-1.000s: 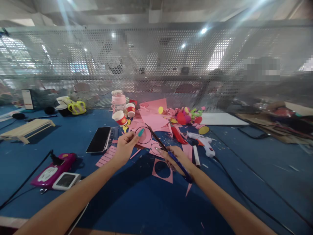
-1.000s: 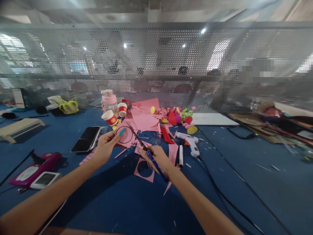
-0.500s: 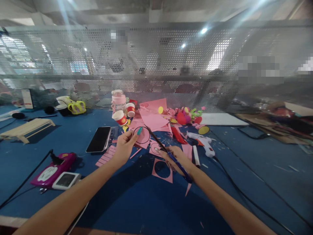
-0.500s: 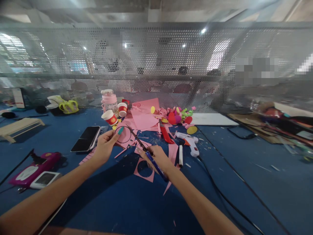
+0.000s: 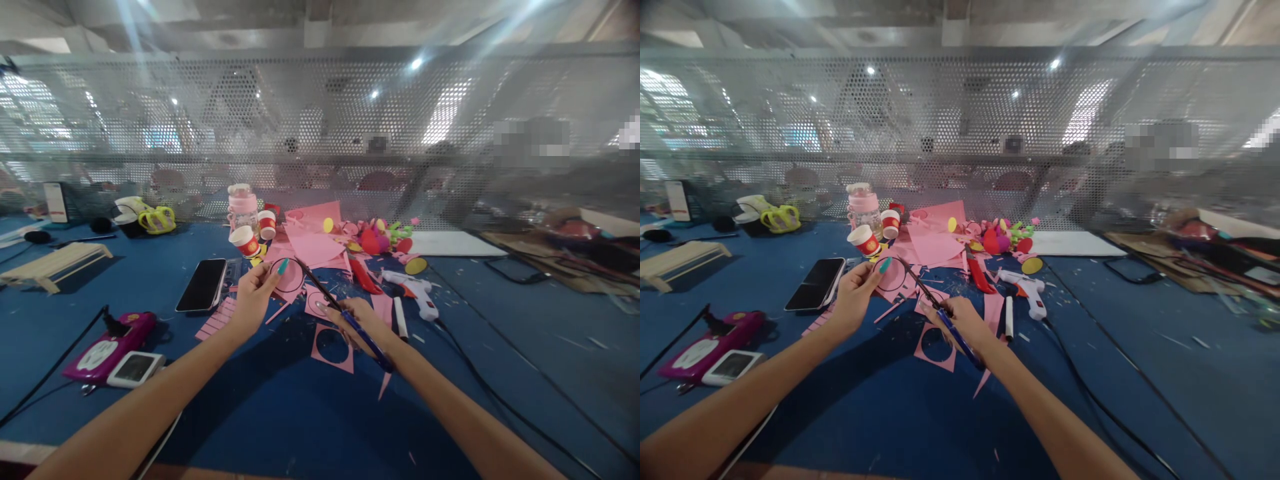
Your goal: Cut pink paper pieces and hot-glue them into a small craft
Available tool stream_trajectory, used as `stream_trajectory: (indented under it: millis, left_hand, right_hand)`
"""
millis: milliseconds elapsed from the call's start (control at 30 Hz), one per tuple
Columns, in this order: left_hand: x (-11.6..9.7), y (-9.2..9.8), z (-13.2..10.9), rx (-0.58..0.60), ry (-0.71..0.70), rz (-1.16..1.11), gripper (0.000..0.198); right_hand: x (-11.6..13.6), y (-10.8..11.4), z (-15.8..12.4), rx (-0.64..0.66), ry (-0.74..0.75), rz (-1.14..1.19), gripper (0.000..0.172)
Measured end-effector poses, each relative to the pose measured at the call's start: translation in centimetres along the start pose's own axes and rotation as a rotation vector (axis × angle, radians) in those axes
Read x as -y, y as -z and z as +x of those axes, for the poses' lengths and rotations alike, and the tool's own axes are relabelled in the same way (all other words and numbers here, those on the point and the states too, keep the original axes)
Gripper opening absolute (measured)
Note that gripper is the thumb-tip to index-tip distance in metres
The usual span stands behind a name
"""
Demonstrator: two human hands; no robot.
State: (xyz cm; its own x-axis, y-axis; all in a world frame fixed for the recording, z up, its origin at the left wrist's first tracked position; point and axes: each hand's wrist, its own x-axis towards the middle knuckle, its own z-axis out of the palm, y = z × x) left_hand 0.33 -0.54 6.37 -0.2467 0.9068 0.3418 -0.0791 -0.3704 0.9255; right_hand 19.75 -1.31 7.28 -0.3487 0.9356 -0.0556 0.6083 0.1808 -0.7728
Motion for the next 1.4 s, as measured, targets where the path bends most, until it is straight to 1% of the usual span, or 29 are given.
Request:
stream_trajectory:
  millis: [100, 200, 267, 333, 400, 467, 533, 733, 900, 1133, 1400]
  left_hand:
    - [0.4, -0.1, 0.2, -0.022, 0.107, -0.163, 0.03]
    - [0.8, -0.4, 0.1, 0.009, 0.282, -0.342, 0.035]
    - [0.8, -0.7, -0.1, 0.067, 0.387, -0.385, 0.036]
    - [0.8, -0.9, -0.2, 0.09, 0.437, -0.378, 0.036]
    - [0.7, -1.0, -0.2, 0.045, 0.424, -0.37, 0.035]
    - [0.8, -0.9, -0.1, -0.007, 0.371, -0.371, 0.032]
    - [0.8, -0.8, 0.1, -0.02, 0.319, -0.365, 0.028]
    - [0.8, -0.5, 0.2, 0.018, 0.215, -0.227, 0.022]
    - [0.7, -0.4, 0.0, 0.061, 0.156, -0.144, 0.022]
    - [0.9, -0.6, -0.2, 0.083, 0.117, -0.047, 0.024]
    - [1.1, -0.5, -0.2, 0.103, 0.114, -0.059, 0.023]
  right_hand:
    - [-0.2, -0.2, 0.0, -0.011, -0.008, 0.033, 0.044]
    - [-0.3, -0.3, 0.0, -0.004, -0.01, 0.067, 0.044]
    - [-0.2, -0.2, 0.0, -0.002, -0.014, 0.08, 0.045]
    - [-0.1, -0.1, 0.0, -0.008, -0.015, 0.087, 0.045]
    - [-0.1, -0.1, 0.0, -0.019, -0.016, 0.085, 0.045]
    - [0.0, -0.1, 0.0, -0.023, -0.018, 0.069, 0.045]
    - [0.0, -0.1, 0.0, -0.028, -0.021, 0.058, 0.045]
    - [-0.5, -0.4, 0.2, -0.026, -0.001, 0.071, 0.043]
    - [-1.2, -0.6, 0.4, -0.035, 0.033, 0.078, 0.042]
    - [-0.9, -0.5, 0.1, -0.066, 0.063, 0.087, 0.042]
    - [-1.0, -0.5, 0.1, -0.062, 0.086, 0.086, 0.043]
